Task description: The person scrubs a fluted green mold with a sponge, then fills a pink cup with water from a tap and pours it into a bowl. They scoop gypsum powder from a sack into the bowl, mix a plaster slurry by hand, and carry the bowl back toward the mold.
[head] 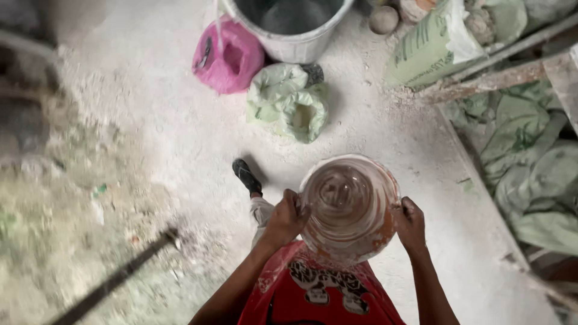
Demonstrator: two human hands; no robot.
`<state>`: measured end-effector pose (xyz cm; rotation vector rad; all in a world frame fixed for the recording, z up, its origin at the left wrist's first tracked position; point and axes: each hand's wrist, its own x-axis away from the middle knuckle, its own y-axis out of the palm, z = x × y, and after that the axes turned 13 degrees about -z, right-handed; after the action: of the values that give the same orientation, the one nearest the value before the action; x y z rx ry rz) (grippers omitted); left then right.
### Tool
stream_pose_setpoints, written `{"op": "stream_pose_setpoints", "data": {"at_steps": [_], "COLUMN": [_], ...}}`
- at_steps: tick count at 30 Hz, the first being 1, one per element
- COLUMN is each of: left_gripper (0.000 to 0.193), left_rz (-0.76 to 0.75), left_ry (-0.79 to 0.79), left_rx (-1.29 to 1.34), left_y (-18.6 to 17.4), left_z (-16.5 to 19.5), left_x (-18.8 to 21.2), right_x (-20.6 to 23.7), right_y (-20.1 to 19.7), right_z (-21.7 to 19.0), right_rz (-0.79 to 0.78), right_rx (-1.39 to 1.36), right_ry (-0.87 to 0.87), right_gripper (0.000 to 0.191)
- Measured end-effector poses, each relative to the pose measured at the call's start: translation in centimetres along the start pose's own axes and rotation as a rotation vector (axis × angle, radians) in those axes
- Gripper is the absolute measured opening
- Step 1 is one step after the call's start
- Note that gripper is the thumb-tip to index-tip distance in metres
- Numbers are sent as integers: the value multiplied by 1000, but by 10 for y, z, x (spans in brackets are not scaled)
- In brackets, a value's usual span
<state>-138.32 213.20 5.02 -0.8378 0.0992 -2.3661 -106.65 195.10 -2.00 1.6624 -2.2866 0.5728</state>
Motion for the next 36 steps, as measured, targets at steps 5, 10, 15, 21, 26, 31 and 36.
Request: {"op": "stream_pose_setpoints", "data": {"at_steps": [5, 10, 15, 21, 26, 31, 36], "left_gripper": [38, 44, 55, 84, 67, 56, 57], "left_rz": [-203, -508, -638, -524, -664, -801, -1016], "left_ry": [41, -33, -159, 188, 31, 89, 59], "left_rx": [-86, -223, -218, -301, -137, -37, 359], "left_y": [-33, -22, 22, 110, 159, 166, 58], "left_z": [-42, -99, -194, -313, -397, -426, -421], "left_x": [-91, -200, -321, -456, -527, -559, -514], "right_x": [-22, -74, -170, -293, -350, -380, -415], "right_y": [32, 55, 79, 74, 59, 32, 15], "right_z": [27, 86, 182, 311, 413, 478, 446], "right_rz": [131, 173, 156, 199, 203, 89, 72], "right_rx": [173, 251, -41, 305, 322, 75, 608], "right_ry": [178, 139, 401, 378, 393, 395, 666], "right_gripper": [22, 20, 24, 17, 21, 22, 61]}}
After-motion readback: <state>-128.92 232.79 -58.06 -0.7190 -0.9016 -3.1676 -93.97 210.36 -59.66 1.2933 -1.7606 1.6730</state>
